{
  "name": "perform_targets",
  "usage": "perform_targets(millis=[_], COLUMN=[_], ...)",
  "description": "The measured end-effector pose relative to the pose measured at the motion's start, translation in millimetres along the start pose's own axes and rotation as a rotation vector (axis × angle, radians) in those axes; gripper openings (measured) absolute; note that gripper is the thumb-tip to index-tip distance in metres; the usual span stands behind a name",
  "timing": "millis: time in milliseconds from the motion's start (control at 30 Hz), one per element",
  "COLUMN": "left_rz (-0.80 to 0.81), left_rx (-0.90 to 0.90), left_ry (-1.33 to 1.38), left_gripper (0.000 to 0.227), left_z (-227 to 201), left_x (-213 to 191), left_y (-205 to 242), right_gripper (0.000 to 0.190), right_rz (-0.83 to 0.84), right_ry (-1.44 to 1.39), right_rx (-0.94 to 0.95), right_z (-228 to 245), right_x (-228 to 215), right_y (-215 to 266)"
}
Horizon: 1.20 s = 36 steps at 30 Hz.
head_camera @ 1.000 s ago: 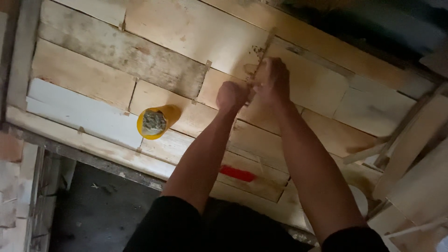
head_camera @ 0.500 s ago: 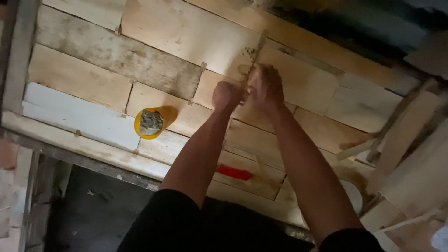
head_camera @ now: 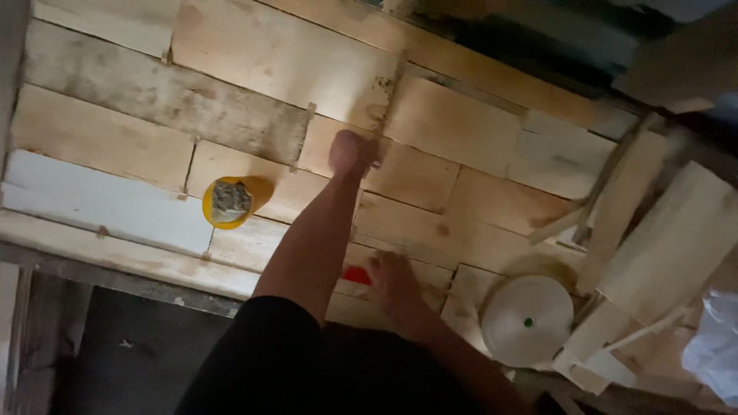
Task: Patching and trimming wood veneer pieces on a wooden surface.
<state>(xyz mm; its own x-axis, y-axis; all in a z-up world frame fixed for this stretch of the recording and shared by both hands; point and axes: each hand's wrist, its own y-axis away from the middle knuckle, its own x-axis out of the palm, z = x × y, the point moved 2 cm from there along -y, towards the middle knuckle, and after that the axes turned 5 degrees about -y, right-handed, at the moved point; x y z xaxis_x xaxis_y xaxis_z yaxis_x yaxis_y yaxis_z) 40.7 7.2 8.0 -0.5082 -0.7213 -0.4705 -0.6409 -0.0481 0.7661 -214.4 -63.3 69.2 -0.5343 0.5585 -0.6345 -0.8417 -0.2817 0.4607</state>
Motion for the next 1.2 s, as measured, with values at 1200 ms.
perform_targets(millis=[1200], left_rz=[-0.073], left_rx=[-0.061], left_ry=[-0.007], left_gripper=[0.035], left_z=[-2.7], left_x=[-14.6], left_y=[29.4], right_gripper=[0.038], right_rz=[-0.363], right_ry=[0.179], right_rx=[0.136], right_z=[-76.6], right_x=[-142.0], right_y=[-99.5])
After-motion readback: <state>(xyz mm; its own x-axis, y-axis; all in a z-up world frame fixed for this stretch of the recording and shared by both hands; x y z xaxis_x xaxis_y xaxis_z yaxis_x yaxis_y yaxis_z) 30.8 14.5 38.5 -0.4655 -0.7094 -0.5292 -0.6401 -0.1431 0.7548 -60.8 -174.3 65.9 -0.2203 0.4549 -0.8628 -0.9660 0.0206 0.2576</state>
